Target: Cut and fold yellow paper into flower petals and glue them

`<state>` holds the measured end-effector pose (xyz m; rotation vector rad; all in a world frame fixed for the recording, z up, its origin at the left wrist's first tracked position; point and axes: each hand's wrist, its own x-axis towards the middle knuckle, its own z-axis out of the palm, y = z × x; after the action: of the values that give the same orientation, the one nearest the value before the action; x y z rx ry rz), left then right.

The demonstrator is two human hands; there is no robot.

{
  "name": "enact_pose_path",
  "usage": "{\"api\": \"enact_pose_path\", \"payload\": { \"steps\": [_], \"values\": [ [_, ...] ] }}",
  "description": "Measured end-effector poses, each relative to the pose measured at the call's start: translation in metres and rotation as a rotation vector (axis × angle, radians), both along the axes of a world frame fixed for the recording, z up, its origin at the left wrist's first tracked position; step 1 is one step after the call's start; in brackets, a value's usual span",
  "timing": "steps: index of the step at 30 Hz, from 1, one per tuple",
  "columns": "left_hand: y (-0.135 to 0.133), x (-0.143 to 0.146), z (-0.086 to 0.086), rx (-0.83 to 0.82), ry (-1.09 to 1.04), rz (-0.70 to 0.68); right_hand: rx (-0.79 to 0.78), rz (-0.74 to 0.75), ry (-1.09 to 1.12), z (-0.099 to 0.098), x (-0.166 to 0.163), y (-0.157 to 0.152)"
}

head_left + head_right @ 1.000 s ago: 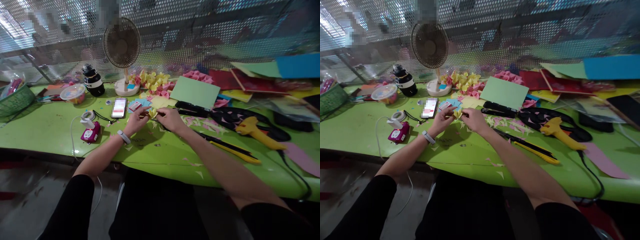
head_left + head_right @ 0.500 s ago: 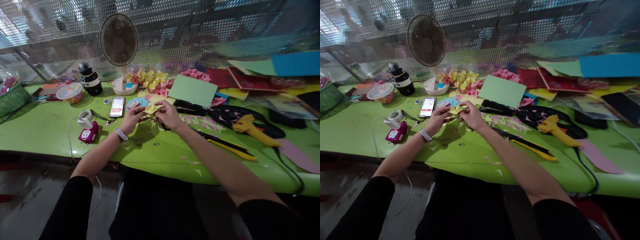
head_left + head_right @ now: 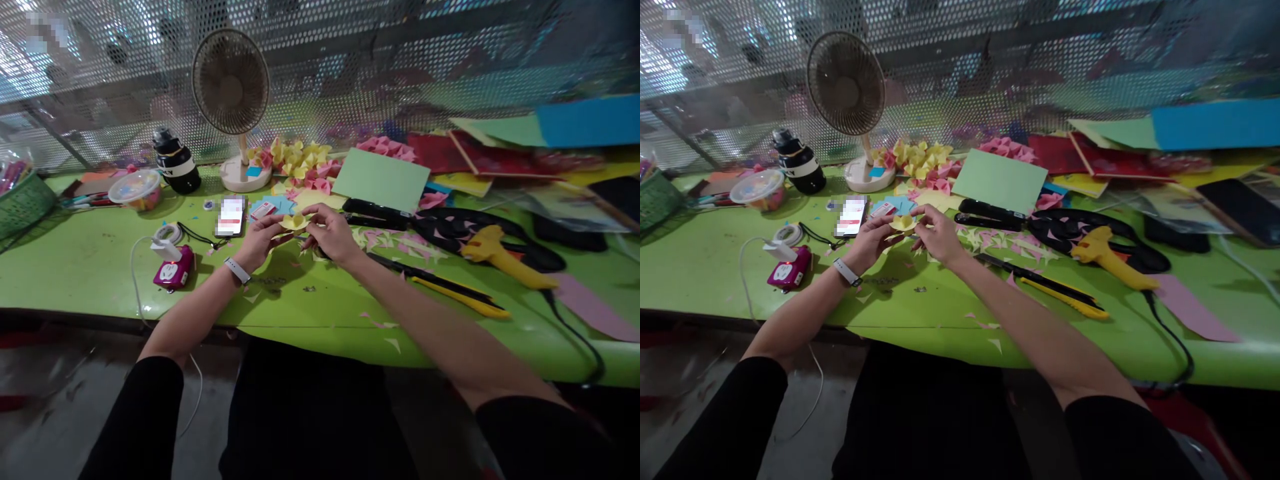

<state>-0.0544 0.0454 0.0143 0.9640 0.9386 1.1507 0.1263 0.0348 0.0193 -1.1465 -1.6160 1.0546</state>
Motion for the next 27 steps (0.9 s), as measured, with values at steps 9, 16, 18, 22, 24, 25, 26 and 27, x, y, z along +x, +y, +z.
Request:
{"api": "enact_pose_path", "payload": {
  "steps": [9, 16, 18, 22, 24, 25, 26, 27],
  "values": [
    [0.0026, -0.0023, 0.0006, 0.064, 0.108, 0.002, 0.018, -0.03, 0.077, 0.0022, 0.0005, 0.0022],
    [0.0075, -0.0009, -0.0063, 0.177, 0.246, 0.043, 0.106, -0.079, -0.014, 0.0092, 0.0069, 0.0054],
    [0.0091, -0.0012, -0.0078, 0.223, 0.299, 0.062, 0.085, -0.074, -0.041, 0.0083, 0.0072, 0.0065],
    [0.0102, -0.0035, -0.0073, 0.33, 0.416, 0.132, 0.09, -0.068, -0.098, 0.0049, 0.0065, 0.008],
    [0.0093, -0.0045, -0.0054, 0.381, 0.492, 0.166, 0.091, -0.082, -0.125, 0.0047, 0.006, 0.0075],
    [0.0087, -0.0049, -0.0042, 0.4, 0.524, 0.18, 0.091, -0.089, -0.141, 0.0052, 0.0058, 0.0069],
    [0.008, -0.0052, -0.0031, 0.414, 0.546, 0.192, 0.096, -0.098, -0.159, 0.0058, 0.0056, 0.0063],
    [0.0073, -0.0054, -0.002, 0.422, 0.556, 0.2, 0.102, -0.109, -0.177, 0.0066, 0.0056, 0.0059]
  ]
}}
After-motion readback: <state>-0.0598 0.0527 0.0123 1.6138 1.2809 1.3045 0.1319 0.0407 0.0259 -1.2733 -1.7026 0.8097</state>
